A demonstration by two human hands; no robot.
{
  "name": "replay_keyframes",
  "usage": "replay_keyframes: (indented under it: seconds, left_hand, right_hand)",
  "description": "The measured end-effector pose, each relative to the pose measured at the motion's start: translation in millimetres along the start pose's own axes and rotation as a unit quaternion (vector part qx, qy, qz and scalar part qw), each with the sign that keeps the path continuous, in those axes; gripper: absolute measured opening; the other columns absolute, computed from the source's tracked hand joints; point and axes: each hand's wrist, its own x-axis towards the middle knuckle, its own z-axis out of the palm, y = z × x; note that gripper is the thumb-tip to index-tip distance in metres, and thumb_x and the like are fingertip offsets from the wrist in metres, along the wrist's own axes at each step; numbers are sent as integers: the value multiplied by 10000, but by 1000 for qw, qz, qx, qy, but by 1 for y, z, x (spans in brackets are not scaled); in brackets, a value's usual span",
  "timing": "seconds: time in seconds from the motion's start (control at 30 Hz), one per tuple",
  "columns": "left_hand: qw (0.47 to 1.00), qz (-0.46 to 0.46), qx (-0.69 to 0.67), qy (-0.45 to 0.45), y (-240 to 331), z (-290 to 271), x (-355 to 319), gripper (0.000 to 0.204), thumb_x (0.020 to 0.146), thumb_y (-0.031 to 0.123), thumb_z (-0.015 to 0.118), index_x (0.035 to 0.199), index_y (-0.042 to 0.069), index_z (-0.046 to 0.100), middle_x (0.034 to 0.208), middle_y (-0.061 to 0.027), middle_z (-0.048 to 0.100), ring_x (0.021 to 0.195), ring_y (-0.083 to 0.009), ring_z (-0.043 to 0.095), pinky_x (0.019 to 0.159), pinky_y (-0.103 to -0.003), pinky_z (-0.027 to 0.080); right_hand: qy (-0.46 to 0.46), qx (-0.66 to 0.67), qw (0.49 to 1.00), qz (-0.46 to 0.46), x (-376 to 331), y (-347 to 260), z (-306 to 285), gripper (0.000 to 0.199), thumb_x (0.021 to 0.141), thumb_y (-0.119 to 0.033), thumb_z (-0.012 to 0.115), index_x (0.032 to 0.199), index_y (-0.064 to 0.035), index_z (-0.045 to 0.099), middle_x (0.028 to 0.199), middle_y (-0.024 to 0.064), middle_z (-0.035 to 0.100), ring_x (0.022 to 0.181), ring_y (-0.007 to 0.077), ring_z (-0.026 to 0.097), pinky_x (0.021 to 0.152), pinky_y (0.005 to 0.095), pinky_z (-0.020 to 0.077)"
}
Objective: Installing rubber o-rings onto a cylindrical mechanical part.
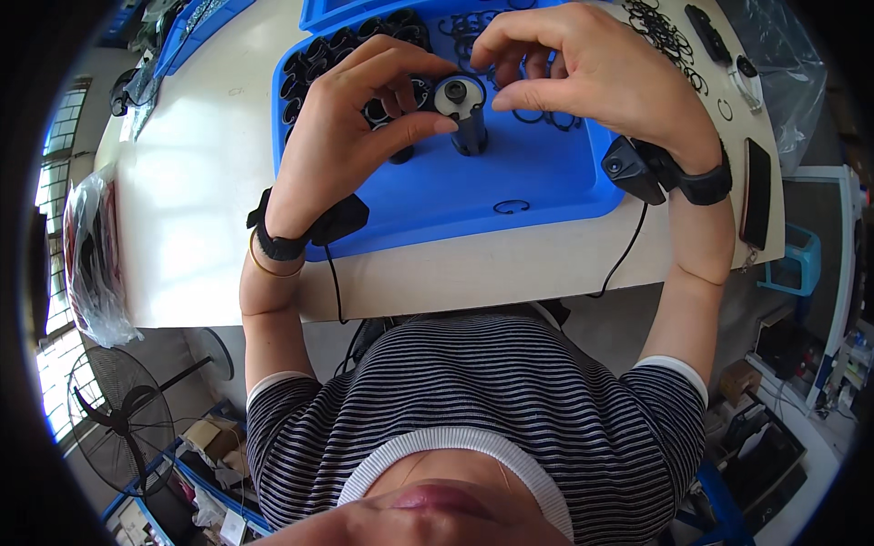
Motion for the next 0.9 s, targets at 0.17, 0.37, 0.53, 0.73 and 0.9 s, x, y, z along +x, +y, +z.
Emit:
replay_keyframes:
  seconds: [0.17,0.37,0.53,0.73,0.9]
  left_hand:
    - [1000,-1,-3,-5,0,0,0,395,775,117,837,1137,34,704,999,-59,627,765,-171,626,701,-282,534]
    - [1000,-3,-7,-20,0,0,-1,397,803,80,814,1181,42,700,1015,-29,622,773,-116,599,715,-245,513]
    - [1000,-3,-5,-22,-1,0,-1,411,799,91,820,1189,45,701,1035,-33,627,790,-126,605,731,-252,518]
    - [1000,1,15,-12,1,1,-1,531,753,121,856,1249,64,676,1134,-41,629,888,-165,619,767,-280,521]
    - [1000,-13,13,-15,3,-3,-2,554,740,114,859,1262,87,675,1133,-41,628,911,-164,619,790,-281,514]
  right_hand:
    - [-5,15,1000,2,2,-4,5,343,787,-91,758,1122,-49,700,922,25,706,722,109,616,661,258,466]
    - [-4,-3,1000,-10,2,-1,7,328,788,-92,757,1107,-46,699,912,32,704,709,114,618,641,264,469]
    - [-6,-16,1000,-18,2,0,7,328,797,-94,759,1115,-45,696,921,38,706,718,123,621,642,262,471]
    - [17,-8,1000,2,4,-5,3,331,820,-85,744,1146,-62,689,906,24,698,766,113,644,651,252,469]
    - [86,81,970,-211,27,1,-1,256,848,-90,744,1081,-10,672,868,60,696,767,130,665,673,266,504]
